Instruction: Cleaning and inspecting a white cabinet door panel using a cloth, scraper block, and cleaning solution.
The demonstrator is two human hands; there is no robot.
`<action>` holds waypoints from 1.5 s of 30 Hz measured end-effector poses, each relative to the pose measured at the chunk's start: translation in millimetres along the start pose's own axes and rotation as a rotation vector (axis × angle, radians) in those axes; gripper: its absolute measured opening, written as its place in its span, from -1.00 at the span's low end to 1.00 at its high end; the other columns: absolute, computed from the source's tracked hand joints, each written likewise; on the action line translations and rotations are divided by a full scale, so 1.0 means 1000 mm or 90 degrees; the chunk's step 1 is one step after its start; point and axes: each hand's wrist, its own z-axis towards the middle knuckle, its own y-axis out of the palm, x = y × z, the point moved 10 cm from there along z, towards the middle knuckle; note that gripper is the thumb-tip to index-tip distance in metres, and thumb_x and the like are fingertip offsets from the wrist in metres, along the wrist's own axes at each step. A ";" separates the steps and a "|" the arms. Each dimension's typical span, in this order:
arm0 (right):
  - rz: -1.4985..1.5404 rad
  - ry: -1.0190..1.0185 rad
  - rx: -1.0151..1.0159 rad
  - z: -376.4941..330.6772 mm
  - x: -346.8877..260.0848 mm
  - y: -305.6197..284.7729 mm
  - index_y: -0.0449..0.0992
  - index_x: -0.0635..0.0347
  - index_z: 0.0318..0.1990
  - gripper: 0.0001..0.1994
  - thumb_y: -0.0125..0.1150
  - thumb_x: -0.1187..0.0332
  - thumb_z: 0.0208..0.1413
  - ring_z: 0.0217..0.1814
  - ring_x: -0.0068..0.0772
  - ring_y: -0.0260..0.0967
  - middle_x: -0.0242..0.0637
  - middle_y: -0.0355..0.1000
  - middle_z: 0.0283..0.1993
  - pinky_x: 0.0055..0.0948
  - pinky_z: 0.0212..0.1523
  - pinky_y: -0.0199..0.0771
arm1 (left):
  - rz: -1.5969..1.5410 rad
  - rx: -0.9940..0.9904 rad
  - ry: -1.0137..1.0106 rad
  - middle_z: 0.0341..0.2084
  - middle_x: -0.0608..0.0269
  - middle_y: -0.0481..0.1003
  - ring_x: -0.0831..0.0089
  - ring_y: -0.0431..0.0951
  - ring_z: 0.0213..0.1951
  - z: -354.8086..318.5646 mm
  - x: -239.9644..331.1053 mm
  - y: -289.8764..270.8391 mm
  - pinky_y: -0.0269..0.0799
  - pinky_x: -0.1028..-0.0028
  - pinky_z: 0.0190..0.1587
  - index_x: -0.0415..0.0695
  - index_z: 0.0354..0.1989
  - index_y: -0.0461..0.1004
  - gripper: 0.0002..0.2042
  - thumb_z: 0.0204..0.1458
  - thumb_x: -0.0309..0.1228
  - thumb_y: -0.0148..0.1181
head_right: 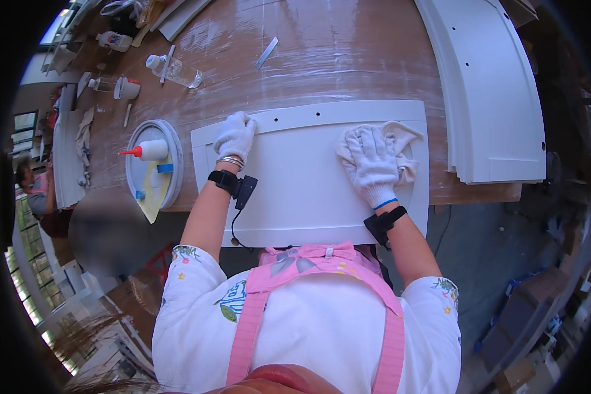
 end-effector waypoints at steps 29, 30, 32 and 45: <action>-0.069 0.061 0.018 0.015 -0.019 0.021 0.39 -0.04 0.26 -0.44 0.19 0.09 0.07 0.37 -0.05 0.16 -0.17 0.28 0.28 0.07 0.34 0.10 | -0.058 0.000 -0.298 0.03 -0.07 0.35 -0.05 0.36 0.11 -0.194 -0.170 -0.017 0.34 0.05 0.14 -0.03 0.29 0.19 -0.33 0.00 -0.22 0.33; -0.067 0.076 0.019 0.018 -0.023 0.025 0.39 -0.03 0.27 -0.43 0.19 0.09 0.07 0.38 -0.04 0.15 -0.16 0.28 0.28 0.09 0.34 0.09 | -0.059 -0.032 -0.313 0.03 -0.05 0.34 -0.02 0.37 0.10 -0.201 -0.174 -0.013 0.34 0.07 0.14 -0.02 0.34 0.19 -0.30 0.00 -0.21 0.33; -0.040 0.020 0.009 0.031 -0.068 0.024 0.39 0.00 0.26 -0.45 0.19 0.12 0.09 0.36 -0.03 0.17 -0.14 0.30 0.26 0.08 0.34 0.11 | -0.063 -0.020 -0.293 0.03 -0.03 0.33 -0.01 0.37 0.09 -0.211 -0.189 -0.010 0.34 0.09 0.13 -0.02 0.35 0.20 -0.29 0.00 -0.22 0.33; 0.228 -0.333 -0.020 0.101 -0.327 0.068 0.44 0.09 0.12 -0.56 0.11 0.21 0.06 0.23 -0.10 0.29 -0.16 0.40 0.13 -0.04 0.24 0.26 | -0.091 -0.050 -0.201 0.02 0.03 0.33 0.05 0.38 0.04 -0.204 -0.192 0.001 0.39 0.17 0.08 -0.04 0.38 0.21 -0.28 0.01 -0.19 0.31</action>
